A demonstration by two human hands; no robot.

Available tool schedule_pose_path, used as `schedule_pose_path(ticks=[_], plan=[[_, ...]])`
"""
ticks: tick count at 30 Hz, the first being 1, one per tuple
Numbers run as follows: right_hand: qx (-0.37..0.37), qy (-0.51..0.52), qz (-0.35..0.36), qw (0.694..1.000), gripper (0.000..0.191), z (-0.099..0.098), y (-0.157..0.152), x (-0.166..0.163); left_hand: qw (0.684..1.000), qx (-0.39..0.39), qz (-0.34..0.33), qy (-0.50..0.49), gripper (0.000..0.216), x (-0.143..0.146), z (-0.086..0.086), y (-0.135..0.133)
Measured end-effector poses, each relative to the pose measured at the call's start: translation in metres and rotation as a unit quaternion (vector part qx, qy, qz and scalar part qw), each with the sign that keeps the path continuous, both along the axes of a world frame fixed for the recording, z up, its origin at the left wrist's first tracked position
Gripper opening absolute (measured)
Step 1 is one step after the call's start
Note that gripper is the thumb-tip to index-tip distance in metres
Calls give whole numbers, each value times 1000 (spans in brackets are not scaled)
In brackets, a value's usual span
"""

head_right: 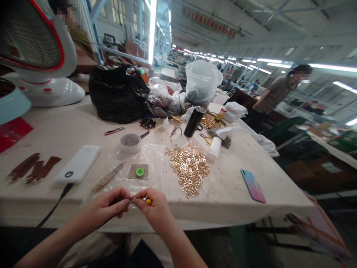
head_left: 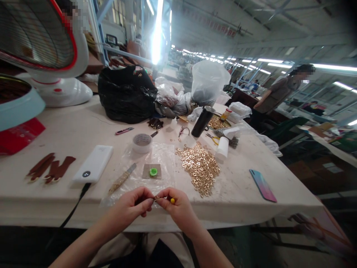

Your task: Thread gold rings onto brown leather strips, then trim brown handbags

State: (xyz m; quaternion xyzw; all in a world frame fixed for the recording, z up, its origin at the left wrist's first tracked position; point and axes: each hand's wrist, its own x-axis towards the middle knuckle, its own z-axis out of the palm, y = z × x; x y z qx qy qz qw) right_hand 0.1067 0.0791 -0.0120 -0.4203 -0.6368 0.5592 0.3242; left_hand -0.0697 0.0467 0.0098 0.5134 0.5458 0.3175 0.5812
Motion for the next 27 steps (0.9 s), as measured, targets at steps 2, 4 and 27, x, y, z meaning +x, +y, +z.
schedule_pose_path(ticks=[2,4,27], plan=[[-57,12,20,998,16,0,1,1,999,-21,-35,3,23,0,1,-1],[-122,31,55,991,20,2,3,3,996,-57,-68,-11,22,0,0,-3],[-186,89,172,963,31,14,4,10,994,-68,-77,-28,14,2,12,-8]])
